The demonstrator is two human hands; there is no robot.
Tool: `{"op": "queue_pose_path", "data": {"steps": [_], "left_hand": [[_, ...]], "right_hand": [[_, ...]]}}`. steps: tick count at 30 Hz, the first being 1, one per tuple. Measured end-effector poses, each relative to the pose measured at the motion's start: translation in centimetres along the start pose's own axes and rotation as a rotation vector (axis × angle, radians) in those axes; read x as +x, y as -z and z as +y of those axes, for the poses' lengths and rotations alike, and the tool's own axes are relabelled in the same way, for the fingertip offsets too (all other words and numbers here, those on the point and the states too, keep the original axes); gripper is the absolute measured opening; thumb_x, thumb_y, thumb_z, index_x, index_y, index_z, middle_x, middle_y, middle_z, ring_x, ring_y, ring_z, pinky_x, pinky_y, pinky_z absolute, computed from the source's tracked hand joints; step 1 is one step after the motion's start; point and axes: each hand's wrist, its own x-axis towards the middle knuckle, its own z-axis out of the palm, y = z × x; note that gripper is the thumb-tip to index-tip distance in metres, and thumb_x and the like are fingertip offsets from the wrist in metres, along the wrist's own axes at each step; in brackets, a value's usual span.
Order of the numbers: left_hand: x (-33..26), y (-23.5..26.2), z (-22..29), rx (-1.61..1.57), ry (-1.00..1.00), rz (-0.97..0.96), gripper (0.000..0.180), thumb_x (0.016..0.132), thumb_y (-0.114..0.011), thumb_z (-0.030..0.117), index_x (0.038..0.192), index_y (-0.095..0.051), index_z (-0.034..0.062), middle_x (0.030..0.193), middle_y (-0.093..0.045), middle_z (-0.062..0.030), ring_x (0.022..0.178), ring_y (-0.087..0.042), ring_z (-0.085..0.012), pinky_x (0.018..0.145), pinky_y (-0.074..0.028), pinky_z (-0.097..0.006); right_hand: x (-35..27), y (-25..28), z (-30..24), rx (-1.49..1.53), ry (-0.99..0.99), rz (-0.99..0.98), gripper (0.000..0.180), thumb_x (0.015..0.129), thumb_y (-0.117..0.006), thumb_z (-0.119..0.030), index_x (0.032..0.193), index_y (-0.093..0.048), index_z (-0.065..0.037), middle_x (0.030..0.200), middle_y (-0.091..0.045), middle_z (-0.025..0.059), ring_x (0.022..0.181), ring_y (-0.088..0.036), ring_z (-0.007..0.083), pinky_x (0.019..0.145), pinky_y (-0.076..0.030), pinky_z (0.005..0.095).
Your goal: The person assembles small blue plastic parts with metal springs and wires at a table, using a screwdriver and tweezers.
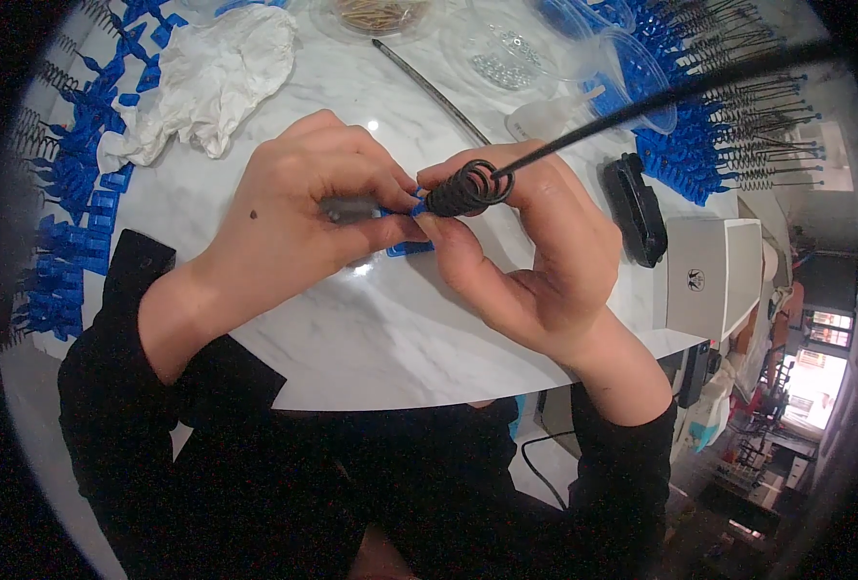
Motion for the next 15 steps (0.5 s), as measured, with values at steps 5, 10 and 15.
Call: {"op": "queue_pose_path", "data": {"steps": [5, 10, 15], "left_hand": [[-0.14, -0.05, -0.08, -0.017, 0.0, 0.011, 0.016, 0.064, -0.079, 0.003, 0.076, -0.069, 0.0061, 0.082, -0.068, -0.0012, 0.079, -0.058, -0.0199, 0.069, -0.047, -0.031], [-0.11, -0.11, -0.14, -0.015, -0.001, 0.011, 0.016, 0.064, -0.079, 0.003, 0.076, -0.069, 0.0061, 0.082, -0.068, -0.0012, 0.079, -0.058, -0.0199, 0.068, -0.047, -0.031], [-0.03, 0.08, -0.05, -0.007, -0.001, 0.005, 0.015, 0.064, -0.078, 0.003, 0.076, -0.069, 0.006, 0.082, -0.068, -0.0011, 0.079, -0.058, -0.0195, 0.068, -0.047, -0.031]], "right_hand": [[0.07, 0.02, -0.07, -0.011, -0.001, -0.016, 0.032, 0.081, -0.057, 0.015, 0.112, -0.05, 0.01, 0.107, -0.057, 0.0209, 0.091, -0.062, 0.0249, 0.079, -0.051, 0.0308], [0.03, -0.03, -0.06, 0.005, -0.013, -0.009, 0.033, 0.081, -0.057, 0.015, 0.113, -0.049, 0.011, 0.106, -0.057, 0.0206, 0.091, -0.062, 0.0251, 0.078, -0.05, 0.0304], [0.23, -0.04, 0.03, 0.008, 0.015, 0.001, 0.032, 0.081, -0.057, 0.014, 0.112, -0.05, 0.01, 0.106, -0.057, 0.0206, 0.091, -0.061, 0.0249, 0.079, -0.05, 0.0319]]}}
